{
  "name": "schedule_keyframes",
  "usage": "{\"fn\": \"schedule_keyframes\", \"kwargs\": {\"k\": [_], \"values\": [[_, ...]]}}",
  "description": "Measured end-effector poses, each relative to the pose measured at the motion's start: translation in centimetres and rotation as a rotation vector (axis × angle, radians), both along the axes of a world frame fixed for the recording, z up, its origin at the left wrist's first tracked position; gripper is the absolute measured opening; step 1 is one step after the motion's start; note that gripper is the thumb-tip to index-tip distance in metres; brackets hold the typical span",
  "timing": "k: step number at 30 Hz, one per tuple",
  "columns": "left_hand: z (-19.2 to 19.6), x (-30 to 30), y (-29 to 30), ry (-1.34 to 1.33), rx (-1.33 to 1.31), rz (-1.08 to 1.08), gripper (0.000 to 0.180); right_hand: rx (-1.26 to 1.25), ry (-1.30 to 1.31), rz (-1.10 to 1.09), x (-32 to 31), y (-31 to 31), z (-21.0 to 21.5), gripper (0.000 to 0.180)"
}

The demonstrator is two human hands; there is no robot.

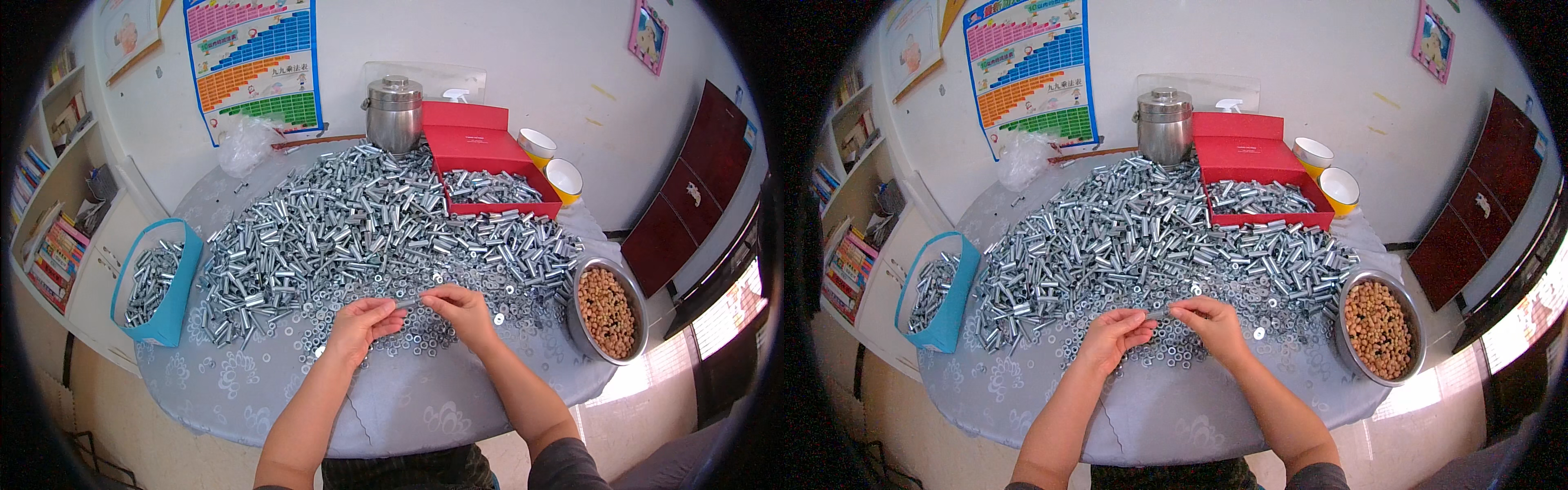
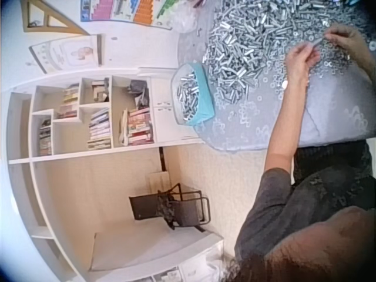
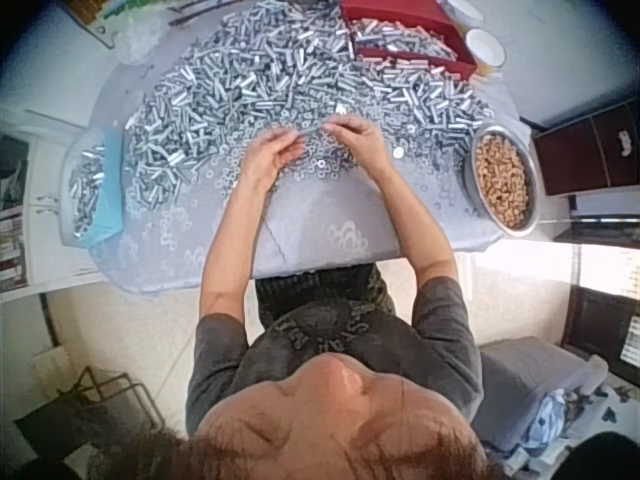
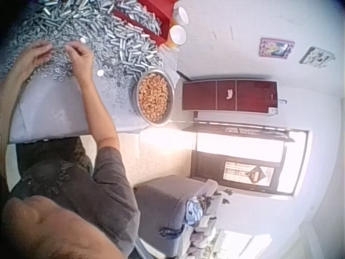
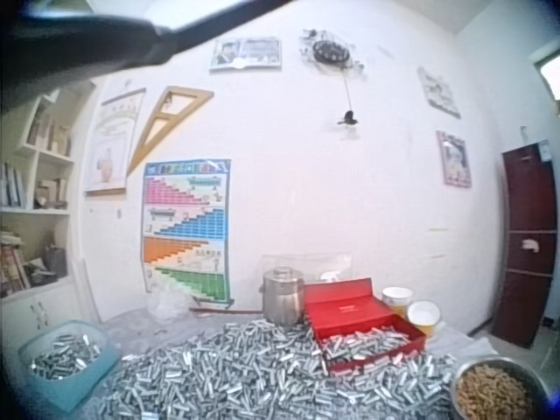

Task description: The person repeatedly picks up cylindrical metal fasteners and small washers from a large pile on a table. They thread the washers onto the fasteners by hand and place the assembled units into a red box. The process is continuous and repetitive throughout the clip.

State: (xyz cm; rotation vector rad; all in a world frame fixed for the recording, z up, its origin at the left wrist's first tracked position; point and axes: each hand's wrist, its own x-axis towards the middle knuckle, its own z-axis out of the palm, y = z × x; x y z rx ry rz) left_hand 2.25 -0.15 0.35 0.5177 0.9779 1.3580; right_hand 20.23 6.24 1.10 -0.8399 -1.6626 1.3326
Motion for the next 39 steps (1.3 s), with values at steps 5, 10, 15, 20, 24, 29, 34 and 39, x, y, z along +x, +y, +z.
{"fn": "schedule_keyframes", "kwargs": {"k": [5,10,15,20,24,29,34,39], "values": [[-0.3,-0.3,0.0,-0.017,-0.018,-0.015,0.021,0.234,-0.146,0.023,-0.2,-0.3,0.4,0.018],[-0.4,-0.4,0.0,-0.011,-0.025,-0.091,0.021,-0.053,-0.037,0.138,0.3,-0.2,0.6,0.023],[-0.3,-0.2,0.0,-0.032,-0.032,-0.128,0.021,-0.071,-0.040,0.075,0.0,-0.3,0.4,0.022],[-0.7,-0.8,0.3,-0.082,-0.008,-0.051,0.019,0.293,-0.403,-0.041,0.1,-0.3,-0.1,0.016],[-0.8,-0.9,0.3,-0.094,0.001,-0.014,0.017,0.655,-0.567,0.095,0.2,-0.5,-0.1,0.017],[-0.7,-0.8,0.4,-0.092,-0.004,-0.001,0.016,0.634,-0.585,0.139,0.3,-0.5,-0.3,0.020],[-0.8,-0.9,0.4,-0.101,-0.003,0.004,0.017,0.545,-0.615,0.142,0.4,-0.4,0.0,0.023],[-0.9,-0.9,0.3,-0.096,-0.006,0.005,0.018,0.336,-0.307,0.020,0.5,0.1,0.2,0.022]]}}
